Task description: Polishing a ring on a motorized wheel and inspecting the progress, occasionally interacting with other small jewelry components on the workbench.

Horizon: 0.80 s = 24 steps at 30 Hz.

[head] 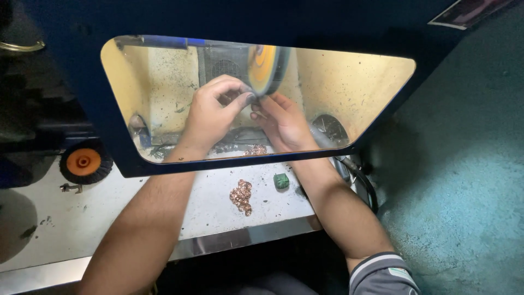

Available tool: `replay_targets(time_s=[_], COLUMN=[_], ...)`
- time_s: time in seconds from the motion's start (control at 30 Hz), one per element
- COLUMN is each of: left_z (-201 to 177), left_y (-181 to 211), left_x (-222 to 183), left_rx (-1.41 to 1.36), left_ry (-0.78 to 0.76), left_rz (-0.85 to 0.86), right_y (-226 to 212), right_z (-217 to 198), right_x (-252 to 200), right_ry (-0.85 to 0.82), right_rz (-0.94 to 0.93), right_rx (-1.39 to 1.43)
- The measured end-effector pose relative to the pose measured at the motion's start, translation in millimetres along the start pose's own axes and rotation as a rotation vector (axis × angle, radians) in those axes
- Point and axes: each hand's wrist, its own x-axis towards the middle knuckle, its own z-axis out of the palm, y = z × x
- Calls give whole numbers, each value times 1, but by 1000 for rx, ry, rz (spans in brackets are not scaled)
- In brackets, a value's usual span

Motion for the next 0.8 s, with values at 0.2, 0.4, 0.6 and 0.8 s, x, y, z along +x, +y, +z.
replay_targets(time_s=[0.2,0.4,0.6,0.8], left_z=[-18,-22,-18,-11], left_y=[19,23,15,6], left_x=[-2,1,4,3], left_rx=[-202,-194,-126,-72], left_ry=[-162,-300,-302,-173], left_rz=[-131,-141,-30,82], right_y=[-29,-37,-26,-13], right_z=[-10,-23,-26,-20], right_x=[-13,-8,-2,0], right_ry=[-161,-253,-221,-153], right_rz=[-62,-25,54,85], right_rx=[-542,-821,-711,-272])
